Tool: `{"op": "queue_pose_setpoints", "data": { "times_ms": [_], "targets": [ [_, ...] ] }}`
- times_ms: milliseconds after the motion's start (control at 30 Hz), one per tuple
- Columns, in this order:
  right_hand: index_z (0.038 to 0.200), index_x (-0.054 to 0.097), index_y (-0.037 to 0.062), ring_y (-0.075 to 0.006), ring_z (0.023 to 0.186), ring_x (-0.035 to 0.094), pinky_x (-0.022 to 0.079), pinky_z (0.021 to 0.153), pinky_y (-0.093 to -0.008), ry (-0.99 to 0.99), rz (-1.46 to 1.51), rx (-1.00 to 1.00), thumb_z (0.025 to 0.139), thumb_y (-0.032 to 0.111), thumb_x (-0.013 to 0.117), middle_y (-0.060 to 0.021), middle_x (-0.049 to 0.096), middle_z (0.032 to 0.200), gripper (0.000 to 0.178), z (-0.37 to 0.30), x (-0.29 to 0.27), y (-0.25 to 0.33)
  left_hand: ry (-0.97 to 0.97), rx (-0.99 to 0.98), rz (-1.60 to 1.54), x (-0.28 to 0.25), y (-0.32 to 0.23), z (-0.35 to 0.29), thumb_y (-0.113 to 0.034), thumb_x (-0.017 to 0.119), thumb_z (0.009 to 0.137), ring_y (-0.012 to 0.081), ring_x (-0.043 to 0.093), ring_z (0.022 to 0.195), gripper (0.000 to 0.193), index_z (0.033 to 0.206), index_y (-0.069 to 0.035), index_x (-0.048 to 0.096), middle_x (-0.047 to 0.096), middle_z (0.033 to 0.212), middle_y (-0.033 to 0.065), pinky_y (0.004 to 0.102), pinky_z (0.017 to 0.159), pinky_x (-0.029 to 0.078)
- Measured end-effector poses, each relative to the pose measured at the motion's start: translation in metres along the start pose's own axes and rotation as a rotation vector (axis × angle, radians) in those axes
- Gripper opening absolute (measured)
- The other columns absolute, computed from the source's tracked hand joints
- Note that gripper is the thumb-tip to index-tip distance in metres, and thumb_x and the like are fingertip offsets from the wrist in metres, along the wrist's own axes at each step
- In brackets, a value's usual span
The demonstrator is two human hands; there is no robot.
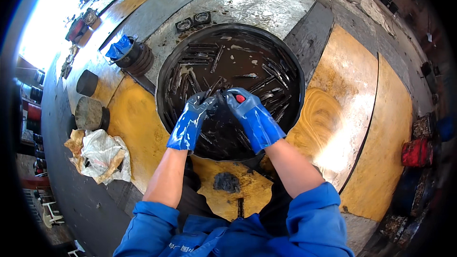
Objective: The person is cleaning metal parts using a brush in a large bin of liquid. They handle several different metal components, scrubbing them with the brush and moving them around in the liquid.
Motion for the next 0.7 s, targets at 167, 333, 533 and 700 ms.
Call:
{"op": "queue_pose_setpoints", "data": {
  "times_ms": [167,333,533,700],
  "targets": [
    [0.113,0.074,0.0054,-0.0204,0.088,0.072,0.056,0.084,-0.0341,-0.026,0.088,0.469,0.098,0.024,0.069,-0.0110,0.077,0.098,0.024,0.007,0.010,-0.024,-0.025,0.020,0.045,0.003,0.002,-0.002,-0.020,0.073,0.098,0.0081,0.057,0.081,0.026,0.114,0.000,0.073,0.070,0.092,-0.0013,0.0258,0.077,0.048],
    [0.112,0.075,0.0036,-0.0178,0.083,0.072,0.057,0.076,-0.0323,0.045,0.629,0.622,0.103,0.019,0.060,-0.0096,0.077,0.098,0.024,0.008,0.006,-0.039,0.021,0.059,-0.092,0.005,0.013,0.006,-0.018,0.073,0.099,0.0064,0.057,0.080,0.020,0.111,-0.002,0.074,0.070,0.091,-0.0028,0.0247,0.074,0.048],
    [0.115,0.073,0.0022,-0.0207,0.090,0.073,0.059,0.082,-0.0343,0.076,0.197,0.380,0.102,0.019,0.061,-0.0104,0.076,0.102,0.023,0.006,-0.019,-0.026,0.079,0.039,-0.096,0.011,0.020,0.017,-0.008,0.066,0.101,0.0098,0.067,0.083,0.019,0.117,0.000,0.071,0.075,0.098,0.0033,0.0242,0.077,0.054],
    [0.112,0.074,0.0092,-0.0290,0.102,0.073,0.058,0.091,-0.0410,-0.002,-0.052,-0.322,0.097,0.022,0.066,-0.0137,0.075,0.106,0.021,0.001,-0.016,0.004,-0.008,-0.060,-0.118,0.008,0.019,0.018,-0.013,0.066,0.102,0.0099,0.066,0.080,0.020,0.117,-0.001,0.072,0.074,0.096,0.0030,0.0250,0.073,0.054]
  ]
}}
Point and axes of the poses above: each hand's wrist, its own z-axis towards the middle knuckle, its own x-axis out of the palm, y = z × x, the point moved 4 cm from there along z, towards the middle knuckle
